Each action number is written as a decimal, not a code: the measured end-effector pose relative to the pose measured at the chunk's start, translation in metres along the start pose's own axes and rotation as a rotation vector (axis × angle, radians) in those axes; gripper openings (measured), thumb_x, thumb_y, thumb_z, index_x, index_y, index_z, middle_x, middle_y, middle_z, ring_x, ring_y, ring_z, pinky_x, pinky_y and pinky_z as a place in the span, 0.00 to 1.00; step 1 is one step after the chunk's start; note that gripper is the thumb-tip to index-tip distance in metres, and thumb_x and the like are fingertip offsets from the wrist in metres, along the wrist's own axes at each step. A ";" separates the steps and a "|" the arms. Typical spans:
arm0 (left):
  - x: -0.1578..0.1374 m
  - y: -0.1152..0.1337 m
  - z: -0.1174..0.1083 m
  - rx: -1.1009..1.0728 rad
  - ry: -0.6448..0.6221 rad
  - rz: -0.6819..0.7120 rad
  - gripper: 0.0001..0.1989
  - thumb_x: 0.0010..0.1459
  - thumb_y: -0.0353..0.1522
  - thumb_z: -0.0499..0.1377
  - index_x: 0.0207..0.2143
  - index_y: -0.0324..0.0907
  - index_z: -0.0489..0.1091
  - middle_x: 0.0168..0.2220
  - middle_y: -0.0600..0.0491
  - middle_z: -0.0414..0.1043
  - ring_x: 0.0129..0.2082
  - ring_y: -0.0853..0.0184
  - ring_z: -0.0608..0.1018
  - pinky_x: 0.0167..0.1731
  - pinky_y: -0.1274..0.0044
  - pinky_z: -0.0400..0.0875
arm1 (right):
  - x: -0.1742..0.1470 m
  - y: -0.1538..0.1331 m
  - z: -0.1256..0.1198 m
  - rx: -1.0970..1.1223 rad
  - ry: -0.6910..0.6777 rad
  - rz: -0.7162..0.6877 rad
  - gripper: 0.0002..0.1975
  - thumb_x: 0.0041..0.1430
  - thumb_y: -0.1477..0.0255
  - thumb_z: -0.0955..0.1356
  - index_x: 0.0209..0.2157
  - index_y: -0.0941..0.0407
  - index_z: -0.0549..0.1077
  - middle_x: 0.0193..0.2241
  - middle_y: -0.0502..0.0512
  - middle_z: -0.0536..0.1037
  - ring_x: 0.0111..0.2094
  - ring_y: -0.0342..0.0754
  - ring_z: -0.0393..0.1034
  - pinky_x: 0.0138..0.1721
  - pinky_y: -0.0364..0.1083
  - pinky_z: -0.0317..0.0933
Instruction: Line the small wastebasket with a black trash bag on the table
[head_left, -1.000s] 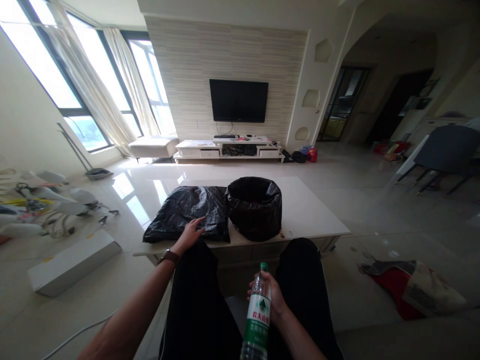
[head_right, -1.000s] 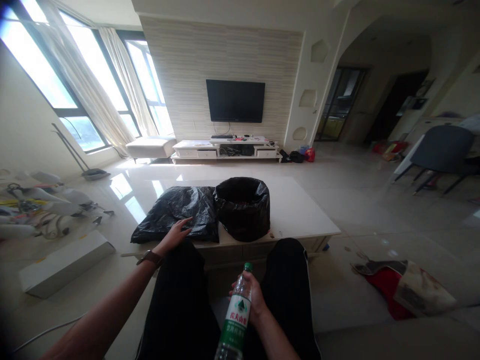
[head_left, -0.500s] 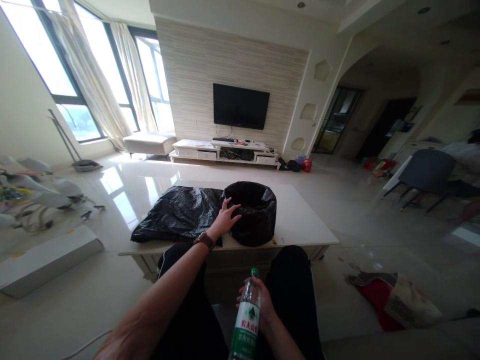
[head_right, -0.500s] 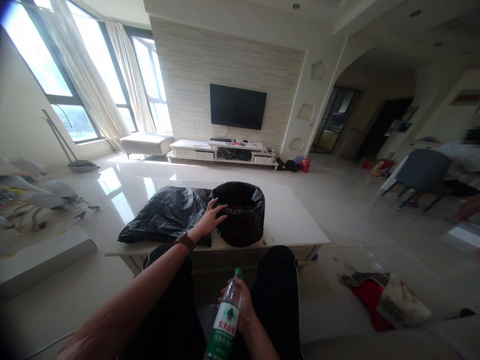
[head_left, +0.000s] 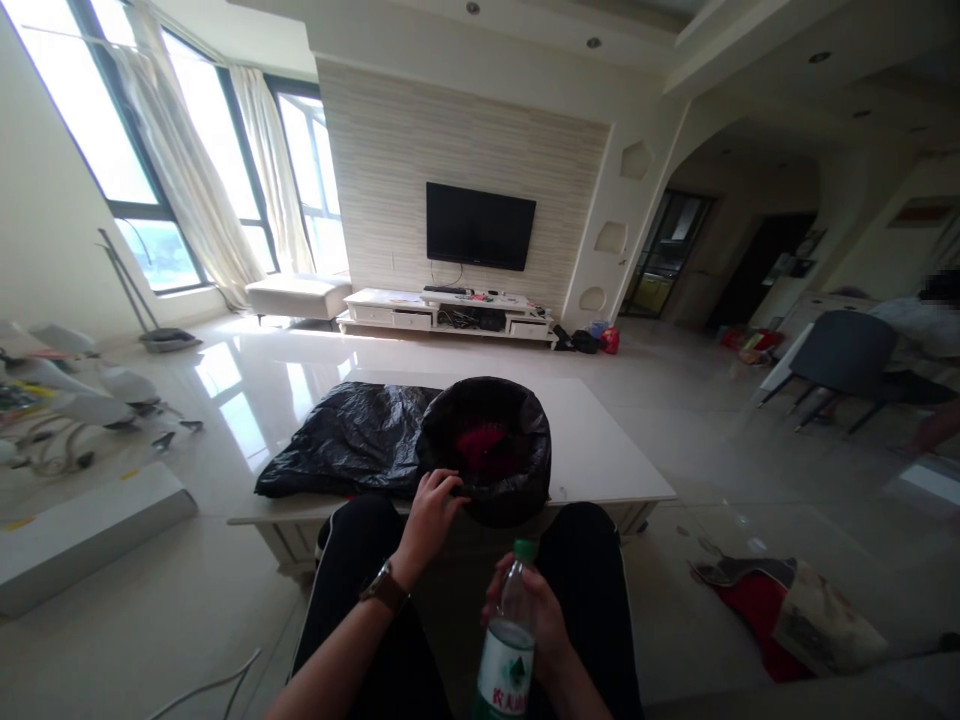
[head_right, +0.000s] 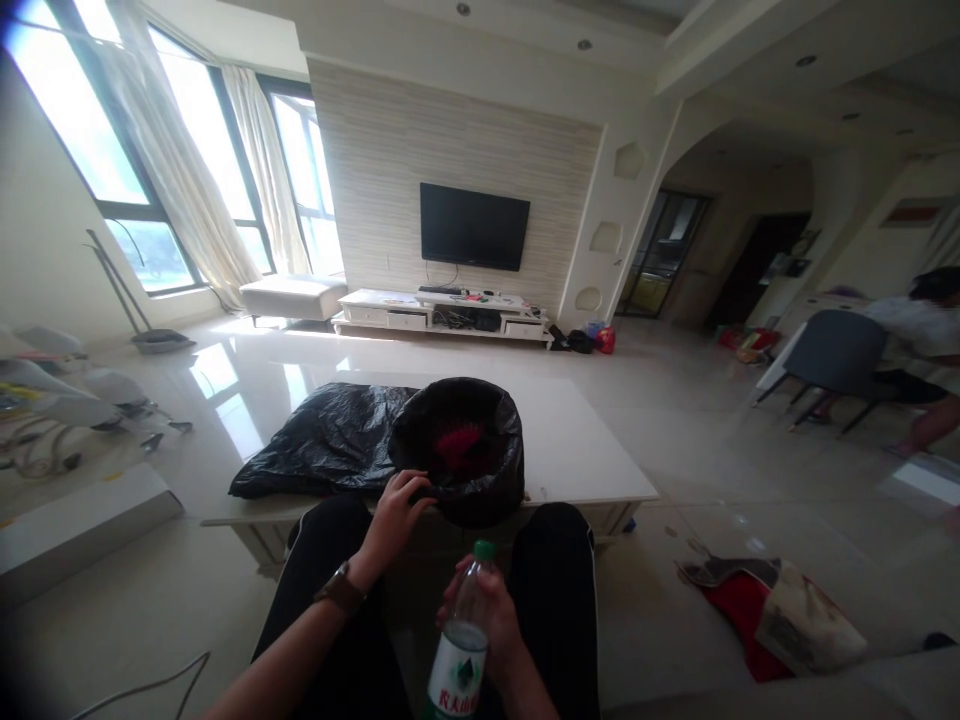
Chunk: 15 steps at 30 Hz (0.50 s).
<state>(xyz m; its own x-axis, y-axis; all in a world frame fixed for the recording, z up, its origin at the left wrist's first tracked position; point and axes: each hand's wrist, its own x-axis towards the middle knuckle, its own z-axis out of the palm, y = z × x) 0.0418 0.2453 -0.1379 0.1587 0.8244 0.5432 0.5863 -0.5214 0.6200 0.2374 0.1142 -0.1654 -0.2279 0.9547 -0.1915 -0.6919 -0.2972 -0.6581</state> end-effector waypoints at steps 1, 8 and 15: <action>-0.011 0.002 0.000 0.007 0.000 0.000 0.08 0.64 0.28 0.63 0.45 0.46 0.74 0.51 0.48 0.75 0.53 0.54 0.76 0.59 0.55 0.70 | -0.007 -0.014 0.008 -0.059 -0.058 -0.078 0.20 0.56 0.55 0.75 0.42 0.54 0.78 0.32 0.54 0.82 0.29 0.52 0.79 0.34 0.50 0.72; -0.056 0.017 0.001 0.078 -0.015 0.021 0.11 0.64 0.25 0.62 0.45 0.47 0.76 0.48 0.50 0.76 0.51 0.54 0.77 0.56 0.57 0.74 | -0.030 -0.138 0.079 -0.526 -0.171 -0.675 0.24 0.61 0.49 0.71 0.47 0.53 0.77 0.37 0.58 0.81 0.36 0.55 0.78 0.34 0.50 0.70; -0.056 0.033 -0.001 0.187 -0.043 0.105 0.14 0.61 0.22 0.63 0.45 0.47 0.77 0.48 0.50 0.77 0.51 0.53 0.76 0.50 0.60 0.79 | 0.042 -0.179 0.125 -1.185 -0.105 -0.910 0.24 0.66 0.51 0.69 0.54 0.53 0.75 0.48 0.58 0.78 0.44 0.52 0.73 0.47 0.51 0.67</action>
<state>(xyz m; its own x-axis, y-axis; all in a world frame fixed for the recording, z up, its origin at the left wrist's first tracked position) 0.0516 0.1817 -0.1476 0.2586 0.7783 0.5721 0.7011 -0.5587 0.4431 0.2658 0.2056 0.0356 -0.1187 0.7792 0.6154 0.3098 0.6179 -0.7226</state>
